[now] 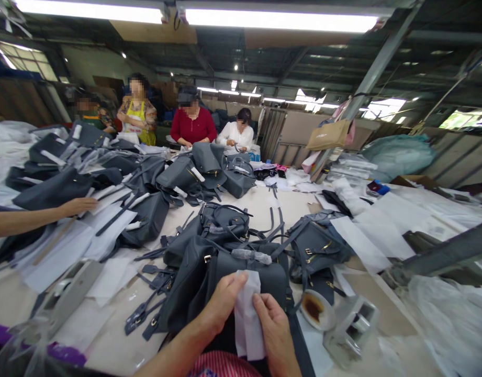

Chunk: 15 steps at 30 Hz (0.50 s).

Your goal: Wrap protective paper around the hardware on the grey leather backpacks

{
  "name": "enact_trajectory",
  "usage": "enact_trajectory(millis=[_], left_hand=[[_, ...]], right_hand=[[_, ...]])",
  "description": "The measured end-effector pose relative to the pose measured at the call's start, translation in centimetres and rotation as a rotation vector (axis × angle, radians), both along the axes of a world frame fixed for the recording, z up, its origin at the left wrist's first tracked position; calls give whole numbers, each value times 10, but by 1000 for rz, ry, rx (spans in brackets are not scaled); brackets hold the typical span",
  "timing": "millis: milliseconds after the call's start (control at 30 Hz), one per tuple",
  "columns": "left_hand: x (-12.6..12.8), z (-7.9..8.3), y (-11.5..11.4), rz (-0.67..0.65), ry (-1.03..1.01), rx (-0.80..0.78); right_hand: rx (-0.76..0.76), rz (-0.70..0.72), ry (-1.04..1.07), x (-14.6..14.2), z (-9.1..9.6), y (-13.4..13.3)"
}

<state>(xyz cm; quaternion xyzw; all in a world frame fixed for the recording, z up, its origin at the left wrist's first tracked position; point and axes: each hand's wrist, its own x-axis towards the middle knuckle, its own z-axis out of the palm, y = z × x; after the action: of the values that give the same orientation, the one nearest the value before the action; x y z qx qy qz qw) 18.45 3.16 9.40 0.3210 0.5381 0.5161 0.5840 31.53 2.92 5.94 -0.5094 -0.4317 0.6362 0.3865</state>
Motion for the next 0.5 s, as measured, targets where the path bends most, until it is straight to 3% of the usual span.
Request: enact_trajectory(millis=[133, 233, 400, 433, 500], left_hand=[[-2, -6, 5, -23, 187, 59], [-1, -13, 9, 31, 155, 43], [-3, -17, 11, 88, 118, 29], [-3, -17, 11, 91, 115, 27], [-4, -17, 11, 85, 114, 17]], right_hand=[[8, 23, 31, 0, 4, -1], [-31, 97, 149, -1, -7, -7], [-162, 433, 39, 15, -37, -17], [-153, 446, -6, 21, -37, -15], [-74, 331, -56, 30, -27, -6]])
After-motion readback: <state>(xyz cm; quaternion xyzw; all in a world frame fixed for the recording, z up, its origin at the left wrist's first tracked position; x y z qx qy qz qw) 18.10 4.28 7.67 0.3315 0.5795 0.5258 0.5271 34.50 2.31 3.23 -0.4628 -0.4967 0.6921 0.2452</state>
